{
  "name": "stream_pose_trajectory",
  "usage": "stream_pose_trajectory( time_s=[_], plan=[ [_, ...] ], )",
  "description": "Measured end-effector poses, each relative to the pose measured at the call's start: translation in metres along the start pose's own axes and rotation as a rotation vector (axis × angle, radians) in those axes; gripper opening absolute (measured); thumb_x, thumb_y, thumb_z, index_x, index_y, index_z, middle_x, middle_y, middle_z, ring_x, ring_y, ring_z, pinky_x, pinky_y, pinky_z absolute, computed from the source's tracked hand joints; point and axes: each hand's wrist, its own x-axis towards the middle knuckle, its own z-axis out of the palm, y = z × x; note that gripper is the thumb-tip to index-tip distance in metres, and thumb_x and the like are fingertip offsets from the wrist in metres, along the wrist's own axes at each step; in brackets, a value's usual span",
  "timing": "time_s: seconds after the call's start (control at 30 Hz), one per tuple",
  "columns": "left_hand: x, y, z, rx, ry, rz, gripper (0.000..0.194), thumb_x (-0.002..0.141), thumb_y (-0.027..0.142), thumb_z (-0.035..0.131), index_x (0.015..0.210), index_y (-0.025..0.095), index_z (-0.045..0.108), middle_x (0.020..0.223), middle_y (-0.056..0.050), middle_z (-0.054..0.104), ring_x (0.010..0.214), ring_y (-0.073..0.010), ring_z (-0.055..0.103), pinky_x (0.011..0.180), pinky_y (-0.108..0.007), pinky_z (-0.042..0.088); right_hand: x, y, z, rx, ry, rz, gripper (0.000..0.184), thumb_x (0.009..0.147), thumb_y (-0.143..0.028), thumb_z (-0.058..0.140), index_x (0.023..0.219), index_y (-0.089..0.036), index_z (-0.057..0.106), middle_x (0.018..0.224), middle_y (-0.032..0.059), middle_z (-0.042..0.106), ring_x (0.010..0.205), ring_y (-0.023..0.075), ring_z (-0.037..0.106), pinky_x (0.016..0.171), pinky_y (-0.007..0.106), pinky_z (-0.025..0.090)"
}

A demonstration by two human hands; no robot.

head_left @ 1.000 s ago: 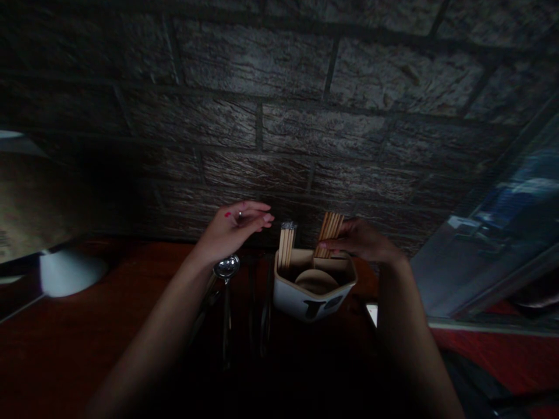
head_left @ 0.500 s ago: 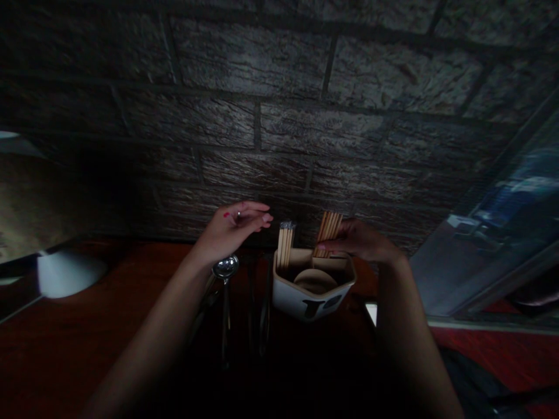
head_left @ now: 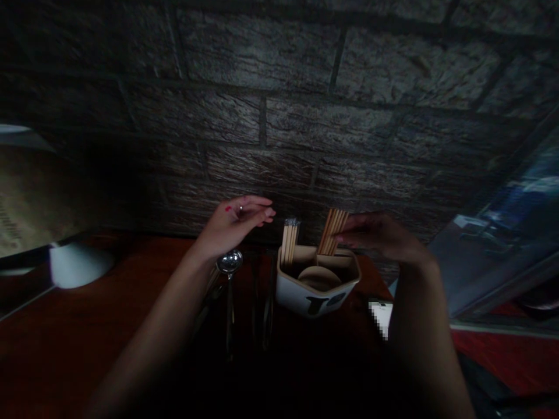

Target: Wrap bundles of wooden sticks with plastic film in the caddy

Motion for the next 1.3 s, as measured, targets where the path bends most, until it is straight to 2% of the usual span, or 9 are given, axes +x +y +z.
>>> stream_pose_trajectory(
  time_s=[0.2, 0.37, 0.57, 0.8, 1.1, 1.3],
  plan=[
    [-0.001, -0.001, 0.002, -0.026, -0.005, -0.006, 0.037, 0.081, 0.038, 0.071, 0.108, 0.013, 0.067, 0.099, -0.010, 0.076, 0.089, -0.0183, 0.072, 0.082, -0.030, 0.057, -0.004, -0.002, -0.001, 0.008, 0.101, -0.011, 0.027, 0.065, -0.040, 0.083, 0.087, -0.026, 0.077, 0.084, 0.0011, 0.074, 0.074, 0.0149, 0.067, 0.066, 0.026, 0.052],
    [-0.001, 0.002, -0.001, -0.026, 0.033, -0.005, 0.036, 0.080, 0.037, 0.073, 0.106, 0.012, 0.068, 0.097, -0.010, 0.076, 0.086, -0.0175, 0.072, 0.080, -0.029, 0.057, -0.001, -0.003, 0.002, -0.035, 0.077, -0.058, 0.027, 0.068, -0.044, 0.080, 0.087, -0.025, 0.077, 0.087, 0.0015, 0.073, 0.078, 0.0159, 0.066, 0.066, 0.026, 0.050],
    [-0.002, 0.005, -0.017, -0.017, 0.121, 0.024, 0.036, 0.079, 0.035, 0.073, 0.107, 0.012, 0.068, 0.097, -0.010, 0.076, 0.086, -0.0178, 0.072, 0.080, -0.030, 0.058, 0.001, -0.001, 0.003, -0.073, 0.053, -0.078, 0.028, 0.071, -0.046, 0.078, 0.088, -0.023, 0.075, 0.087, 0.0022, 0.072, 0.076, 0.0156, 0.064, 0.066, 0.027, 0.050],
    [-0.001, 0.004, -0.018, 0.003, 0.123, 0.034, 0.035, 0.080, 0.036, 0.073, 0.106, 0.013, 0.068, 0.098, -0.010, 0.076, 0.086, -0.0181, 0.073, 0.080, -0.030, 0.059, 0.001, -0.002, 0.003, -0.102, 0.086, -0.078, 0.031, 0.070, -0.049, 0.077, 0.085, -0.022, 0.074, 0.085, 0.0033, 0.071, 0.077, 0.0162, 0.064, 0.068, 0.028, 0.051],
    [-0.002, 0.006, -0.014, -0.011, 0.115, 0.022, 0.033, 0.080, 0.034, 0.073, 0.105, 0.014, 0.068, 0.097, -0.009, 0.076, 0.085, -0.0178, 0.073, 0.079, -0.030, 0.059, 0.007, 0.004, 0.003, -0.069, -0.064, 0.024, 0.033, 0.070, -0.044, 0.077, 0.093, -0.021, 0.075, 0.092, 0.0048, 0.074, 0.081, 0.0182, 0.067, 0.072, 0.029, 0.052],
    [-0.004, 0.009, 0.004, 0.007, 0.072, 0.042, 0.036, 0.079, 0.037, 0.073, 0.105, 0.012, 0.068, 0.096, -0.010, 0.076, 0.091, -0.0200, 0.072, 0.090, -0.035, 0.056, 0.009, 0.009, 0.004, -0.030, -0.129, 0.026, 0.039, 0.072, -0.043, 0.076, 0.103, -0.020, 0.072, 0.099, 0.0058, 0.074, 0.087, 0.0191, 0.068, 0.075, 0.029, 0.053]
  ],
)
